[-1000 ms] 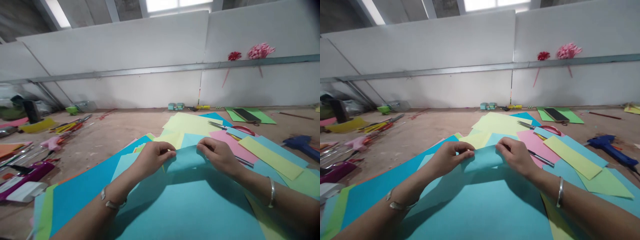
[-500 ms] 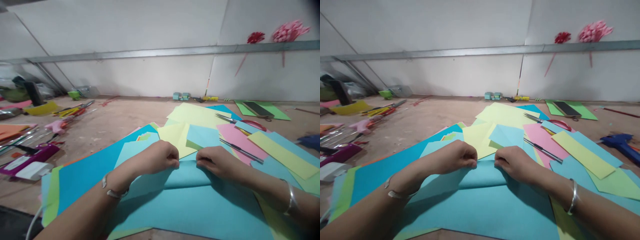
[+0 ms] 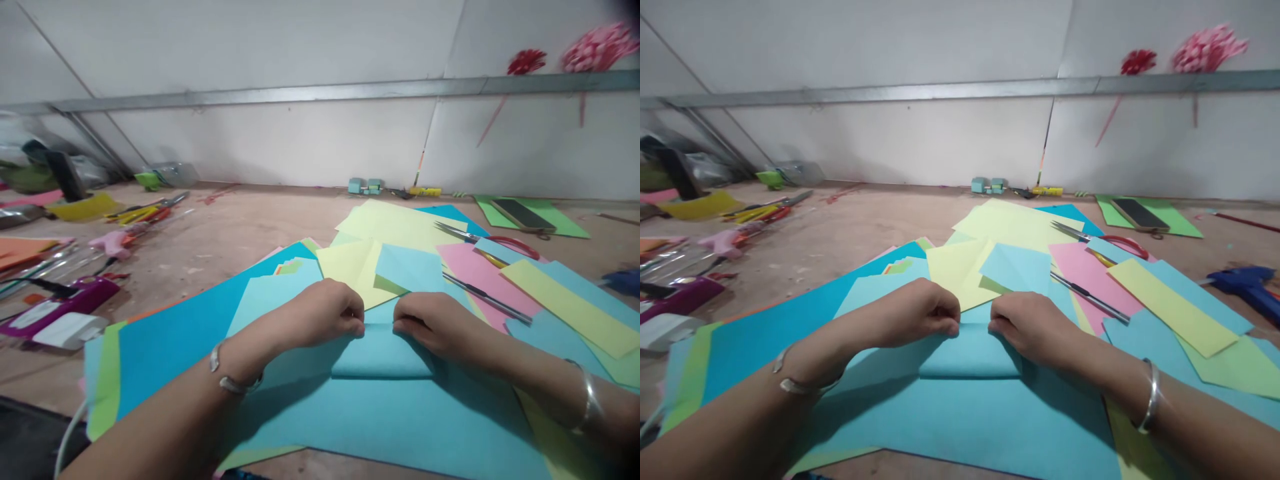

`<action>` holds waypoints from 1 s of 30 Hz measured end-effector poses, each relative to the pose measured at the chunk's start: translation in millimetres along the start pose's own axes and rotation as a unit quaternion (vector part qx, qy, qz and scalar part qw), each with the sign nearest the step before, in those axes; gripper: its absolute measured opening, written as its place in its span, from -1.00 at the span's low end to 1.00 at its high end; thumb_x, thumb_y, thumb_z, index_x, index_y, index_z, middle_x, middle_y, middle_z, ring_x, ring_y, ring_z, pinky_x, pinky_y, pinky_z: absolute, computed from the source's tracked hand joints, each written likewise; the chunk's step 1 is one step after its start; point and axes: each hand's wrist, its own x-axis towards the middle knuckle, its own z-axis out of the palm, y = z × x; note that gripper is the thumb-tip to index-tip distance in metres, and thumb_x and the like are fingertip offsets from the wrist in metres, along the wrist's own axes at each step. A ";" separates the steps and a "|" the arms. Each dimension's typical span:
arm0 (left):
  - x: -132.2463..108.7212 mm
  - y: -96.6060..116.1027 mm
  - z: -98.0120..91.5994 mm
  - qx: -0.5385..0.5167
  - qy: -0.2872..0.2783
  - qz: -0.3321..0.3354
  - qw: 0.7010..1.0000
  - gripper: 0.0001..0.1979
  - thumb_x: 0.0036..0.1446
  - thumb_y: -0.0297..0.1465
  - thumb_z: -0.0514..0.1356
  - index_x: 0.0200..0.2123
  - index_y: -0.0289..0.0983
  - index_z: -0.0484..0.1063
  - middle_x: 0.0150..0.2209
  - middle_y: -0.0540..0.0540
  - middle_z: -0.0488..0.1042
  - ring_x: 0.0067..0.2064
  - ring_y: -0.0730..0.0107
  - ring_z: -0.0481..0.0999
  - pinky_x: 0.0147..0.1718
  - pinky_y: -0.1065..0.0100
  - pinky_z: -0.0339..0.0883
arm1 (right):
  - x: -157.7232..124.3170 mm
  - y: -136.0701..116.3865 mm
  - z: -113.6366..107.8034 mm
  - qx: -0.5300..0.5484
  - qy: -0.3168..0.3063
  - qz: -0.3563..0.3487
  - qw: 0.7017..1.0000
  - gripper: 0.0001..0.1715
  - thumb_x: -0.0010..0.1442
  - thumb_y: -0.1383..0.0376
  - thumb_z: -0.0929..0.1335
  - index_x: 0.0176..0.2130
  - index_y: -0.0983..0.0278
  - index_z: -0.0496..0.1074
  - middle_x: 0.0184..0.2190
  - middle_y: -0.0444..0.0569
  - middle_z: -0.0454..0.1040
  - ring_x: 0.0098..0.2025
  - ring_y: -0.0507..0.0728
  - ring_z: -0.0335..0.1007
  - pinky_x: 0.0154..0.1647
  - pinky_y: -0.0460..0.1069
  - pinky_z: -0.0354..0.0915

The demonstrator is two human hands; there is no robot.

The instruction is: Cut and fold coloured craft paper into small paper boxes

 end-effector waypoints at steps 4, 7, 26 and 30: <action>-0.5 3.7 1.8 0.044 -0.005 -0.018 0.999 -0.92 0.05 -0.43 0.25 -0.44 -0.26 0.56 -0.53 0.02 0.48 -0.48 0.45 0.31 -0.49 0.41 0.06 | 0.9 -4.4 1.8 -0.046 -0.018 0.027 0.998 -0.78 0.28 0.33 0.27 -0.39 0.25 0.43 -0.38 -0.07 0.52 -0.38 0.07 0.36 -0.43 -0.08 0.08; -1.0 3.9 3.7 0.080 0.012 -0.031 0.996 -0.93 0.05 -0.41 0.25 -0.43 -0.24 0.55 -0.50 -0.01 0.50 -0.46 0.41 0.34 -0.48 0.38 0.05 | 1.1 -5.4 4.3 -0.098 -0.008 0.035 0.995 -0.79 0.28 0.34 0.26 -0.39 0.26 0.40 -0.41 -0.06 0.50 -0.41 0.08 0.35 -0.46 -0.08 0.03; -0.6 8.3 12.1 0.119 0.036 0.000 0.992 -0.87 -0.04 -0.54 0.19 -0.48 -0.23 0.52 -0.45 -0.03 0.50 -0.38 0.36 0.38 -0.43 0.37 0.06 | 0.3 -8.4 2.9 -0.142 0.003 0.011 0.990 -0.80 0.25 0.35 0.26 -0.43 0.28 0.34 -0.45 -0.07 0.44 -0.46 0.04 0.22 -0.50 -0.07 -0.13; -2.8 7.0 14.9 0.137 0.062 0.107 0.983 -0.77 -0.06 -0.63 0.16 -0.41 -0.25 0.56 -0.35 -0.09 0.46 -0.26 0.31 0.41 -0.33 0.36 0.16 | 0.9 -10.0 0.0 -0.104 0.017 0.034 0.994 -0.83 0.21 0.40 0.28 -0.43 0.27 0.35 -0.46 -0.10 0.45 -0.47 0.03 0.23 -0.50 -0.08 -0.09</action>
